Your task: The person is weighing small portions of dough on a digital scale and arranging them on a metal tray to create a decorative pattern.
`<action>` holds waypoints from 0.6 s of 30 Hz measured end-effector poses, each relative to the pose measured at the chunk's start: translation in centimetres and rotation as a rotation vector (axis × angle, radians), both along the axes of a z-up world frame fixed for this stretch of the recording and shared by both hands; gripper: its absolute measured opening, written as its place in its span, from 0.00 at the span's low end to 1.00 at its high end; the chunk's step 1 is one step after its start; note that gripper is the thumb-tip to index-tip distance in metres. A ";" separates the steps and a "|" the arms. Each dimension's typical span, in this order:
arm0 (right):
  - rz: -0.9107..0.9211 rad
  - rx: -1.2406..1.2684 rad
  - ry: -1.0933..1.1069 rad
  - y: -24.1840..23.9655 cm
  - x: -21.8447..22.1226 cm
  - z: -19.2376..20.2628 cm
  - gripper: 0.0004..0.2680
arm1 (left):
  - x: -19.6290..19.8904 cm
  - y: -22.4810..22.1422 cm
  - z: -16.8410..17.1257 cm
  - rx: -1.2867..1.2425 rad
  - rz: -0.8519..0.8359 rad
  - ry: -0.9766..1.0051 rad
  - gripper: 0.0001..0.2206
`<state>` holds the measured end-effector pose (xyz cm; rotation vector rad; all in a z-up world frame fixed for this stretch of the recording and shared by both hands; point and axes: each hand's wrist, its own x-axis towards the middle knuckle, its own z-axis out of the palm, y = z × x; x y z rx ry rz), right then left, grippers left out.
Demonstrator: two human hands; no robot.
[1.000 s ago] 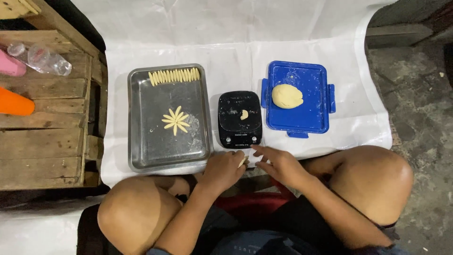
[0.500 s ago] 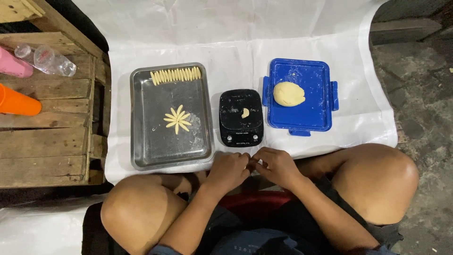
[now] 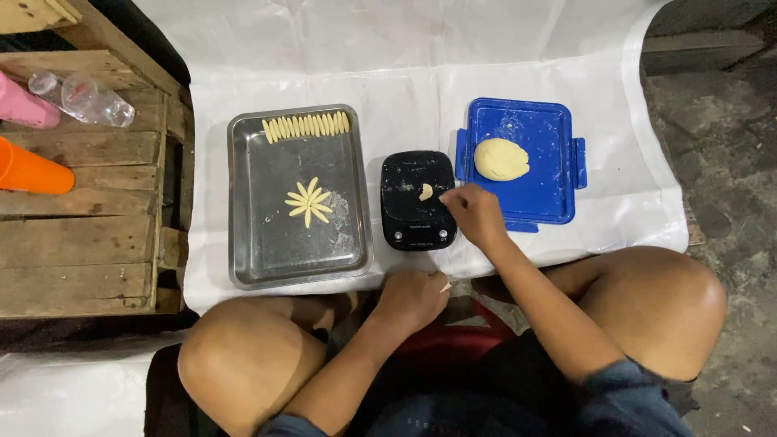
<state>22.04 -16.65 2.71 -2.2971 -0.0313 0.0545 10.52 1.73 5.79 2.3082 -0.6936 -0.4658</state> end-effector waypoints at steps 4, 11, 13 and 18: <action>0.009 0.034 -0.027 2.0 2.3 -1.0 0.04 | -0.5 -0.1 -1.5 0.030 -0.032 0.022 0.10; 0.185 -0.211 -0.020 2.8 4.5 -2.2 0.01 | -0.6 -0.3 -1.1 0.115 -0.087 0.008 0.09; 0.225 -0.229 0.006 2.6 5.0 -2.9 0.03 | -0.9 -0.6 -1.4 0.169 -0.102 -0.021 0.09; 0.362 -0.391 -0.002 1.9 6.1 -6.4 0.04 | -0.7 -0.8 -1.6 0.207 -0.090 0.038 0.09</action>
